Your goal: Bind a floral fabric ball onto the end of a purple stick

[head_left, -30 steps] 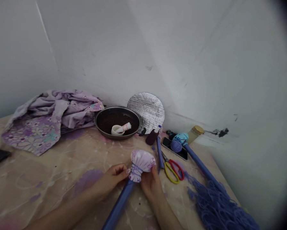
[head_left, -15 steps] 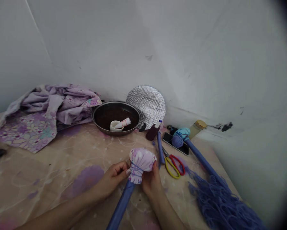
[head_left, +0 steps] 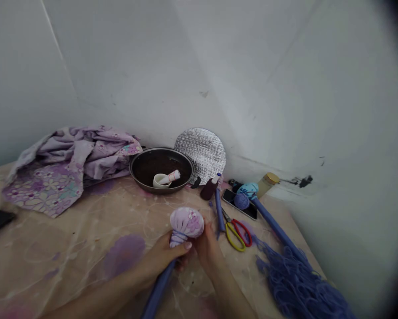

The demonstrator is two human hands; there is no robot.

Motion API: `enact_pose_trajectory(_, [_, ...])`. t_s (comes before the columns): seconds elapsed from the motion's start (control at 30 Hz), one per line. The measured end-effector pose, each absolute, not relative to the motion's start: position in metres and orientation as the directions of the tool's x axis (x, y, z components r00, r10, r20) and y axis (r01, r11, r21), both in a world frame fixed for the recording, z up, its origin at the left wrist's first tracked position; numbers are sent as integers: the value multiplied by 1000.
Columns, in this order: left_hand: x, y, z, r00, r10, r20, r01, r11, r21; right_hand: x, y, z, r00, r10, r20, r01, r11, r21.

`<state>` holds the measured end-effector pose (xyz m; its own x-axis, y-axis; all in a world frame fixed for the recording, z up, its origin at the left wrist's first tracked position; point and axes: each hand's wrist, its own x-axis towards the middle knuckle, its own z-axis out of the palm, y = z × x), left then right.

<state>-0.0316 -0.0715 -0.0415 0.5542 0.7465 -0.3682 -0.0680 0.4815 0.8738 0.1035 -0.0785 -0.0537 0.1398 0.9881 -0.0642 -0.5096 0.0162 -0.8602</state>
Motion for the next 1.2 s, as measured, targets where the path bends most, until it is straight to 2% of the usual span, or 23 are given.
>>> enact_pose_trajectory(0.13, [-35, -75, -32, 595, 688, -416, 20, 505, 863, 122, -81, -32, 32, 998, -46, -513, -23, -858])
enact_pose_trajectory(0.27, [-39, -77, -26, 711, 609, -351, 53, 452, 891, 136, -87, -17, -173, 985, -15, -393, -83, -916])
enact_pose_trajectory(0.37, [-39, -81, -22, 760, 571, -310, 43, 432, 901, 139, -91, -12, -104, 992, 66, -217, 42, -975])
enact_pose_trajectory(0.47, [-38, -86, -20, 753, 582, -307, 41, 425, 904, 139, -92, -10, 14, 981, 192, -7, 192, -981])
enact_pose_trajectory(0.53, [-37, -86, -19, 772, 573, -274, -3, 435, 901, 140, -92, -10, 30, 971, 236, 29, 235, -972])
enact_pose_trajectory(0.6, [-36, -82, -18, 813, 527, -249, -90, 535, 840, 140, -92, -9, 10, 970, 243, -11, 243, -970])
enact_pose_trajectory(0.73, [-31, -65, -10, 858, 411, -309, -181, 804, 566, 137, -89, 1, -108, 963, 247, -54, 242, -969])
enact_pose_trajectory(0.83, [-27, -51, -2, 818, 450, -358, -235, 830, 505, 133, -85, 8, -123, 962, 243, -45, 239, -970])
enact_pose_trajectory(0.9, [-25, -43, 3, 780, 509, -365, -279, 804, 525, 130, -82, 5, 54, 977, 209, -137, 214, -967])
enact_pose_trajectory(0.97, [-22, -37, 8, 696, 633, -339, -367, 720, 589, 124, -83, -6, 225, 971, 78, -292, 144, -945])
enact_pose_trajectory(1.0, [-21, -34, 11, 624, 717, -310, -428, 646, 633, 120, -85, -12, 246, 969, -8, -363, 85, -928])
enact_pose_trajectory(1.07, [-17, -31, 16, 475, 845, -243, -507, 489, 710, 110, -92, -25, 152, 981, -118, -420, -44, -906])
enact_pose_trajectory(1.1, [-15, -30, 18, 430, 876, -217, -511, 434, 742, 104, -96, -29, 106, 986, -129, -406, -76, -911])
enact_pose_trajectory(1.2, [-14, -27, 20, 464, 873, -152, -383, 352, 854, 88, -108, -33, 14, 994, -104, -299, -95, -949])
